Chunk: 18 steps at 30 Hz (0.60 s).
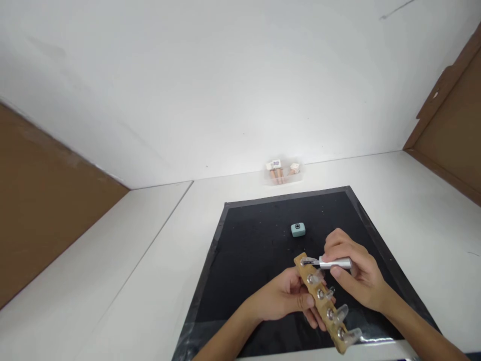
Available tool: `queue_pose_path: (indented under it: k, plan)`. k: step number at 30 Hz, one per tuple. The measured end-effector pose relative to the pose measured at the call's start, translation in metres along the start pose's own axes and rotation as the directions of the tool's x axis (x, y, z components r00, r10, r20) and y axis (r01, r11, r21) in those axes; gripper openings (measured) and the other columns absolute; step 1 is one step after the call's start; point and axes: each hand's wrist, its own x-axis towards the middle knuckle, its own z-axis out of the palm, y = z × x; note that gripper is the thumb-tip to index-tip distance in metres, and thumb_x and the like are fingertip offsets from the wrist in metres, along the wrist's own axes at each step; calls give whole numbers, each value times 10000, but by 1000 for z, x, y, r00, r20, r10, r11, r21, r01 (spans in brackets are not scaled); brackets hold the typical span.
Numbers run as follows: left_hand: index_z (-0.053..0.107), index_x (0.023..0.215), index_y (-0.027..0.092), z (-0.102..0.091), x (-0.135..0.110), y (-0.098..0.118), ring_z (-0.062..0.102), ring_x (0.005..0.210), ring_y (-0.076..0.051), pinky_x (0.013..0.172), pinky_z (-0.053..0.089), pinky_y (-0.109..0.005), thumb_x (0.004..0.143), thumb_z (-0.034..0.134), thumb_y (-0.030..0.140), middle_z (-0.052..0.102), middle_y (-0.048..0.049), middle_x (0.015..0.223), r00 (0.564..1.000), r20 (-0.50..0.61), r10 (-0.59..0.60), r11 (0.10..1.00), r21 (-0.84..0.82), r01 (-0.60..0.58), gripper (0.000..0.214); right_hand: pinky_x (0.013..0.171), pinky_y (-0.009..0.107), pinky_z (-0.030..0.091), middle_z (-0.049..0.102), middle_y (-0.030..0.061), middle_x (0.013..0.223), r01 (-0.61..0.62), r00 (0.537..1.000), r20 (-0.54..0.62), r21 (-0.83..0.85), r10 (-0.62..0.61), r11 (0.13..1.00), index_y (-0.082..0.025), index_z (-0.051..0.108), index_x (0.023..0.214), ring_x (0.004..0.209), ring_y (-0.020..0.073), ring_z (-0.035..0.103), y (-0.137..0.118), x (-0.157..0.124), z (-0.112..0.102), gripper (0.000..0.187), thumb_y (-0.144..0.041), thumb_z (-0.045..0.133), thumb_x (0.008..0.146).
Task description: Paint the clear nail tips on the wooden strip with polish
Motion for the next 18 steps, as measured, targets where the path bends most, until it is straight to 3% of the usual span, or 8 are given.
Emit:
queue_pose_path:
  k: [4, 9, 11, 14, 18]
  plan:
    - [643, 926, 115, 0, 0, -1, 677, 661, -130, 582, 533, -190, 668, 728, 344, 696, -54, 822, 999, -19, 34, 999, -29, -34, 355, 572, 313, 390, 505, 23, 701, -27, 999, -28, 9, 27, 1000, -227, 582, 899, 667, 180, 470, 1, -1, -1, 114, -196, 475, 880]
    - [604, 909, 147, 0, -2, -1, 681, 752, -133, 624, 549, -196, 679, 733, 253, 708, -53, 908, 991, -38, 125, 989, -69, -128, 285, 584, 291, 353, 487, 10, 722, -172, 961, -187, 182, 206, 968, -243, 598, 858, 684, 168, 452, 12, -10, -3, 102, -271, 504, 883]
    - [596, 906, 149, 1, -3, -1, 681, 774, -135, 638, 552, -199, 688, 727, 231, 708, -61, 935, 985, -57, 161, 985, -58, -164, 267, 601, 282, 350, 495, 6, 732, -243, 912, -262, 277, 317, 930, -247, 616, 822, 703, 165, 456, 16, -12, -3, 109, -309, 538, 865]
    - [591, 917, 158, 1, -3, 0, 682, 795, -146, 644, 556, -210, 689, 725, 195, 705, -66, 976, 970, -122, 208, 975, -46, -215, 267, 626, 268, 362, 521, 4, 747, -351, 802, -335, 407, 495, 844, -240, 642, 753, 712, 157, 466, 18, -10, -4, 136, -368, 621, 794]
    - [592, 909, 173, 1, -1, 3, 684, 757, -144, 609, 551, -202, 681, 732, 206, 711, -48, 964, 940, -232, 249, 962, -52, -267, 270, 618, 256, 378, 537, -3, 717, -442, 672, -322, 548, 667, 710, -225, 656, 716, 647, 137, 459, 14, -2, -5, 174, -393, 697, 702]
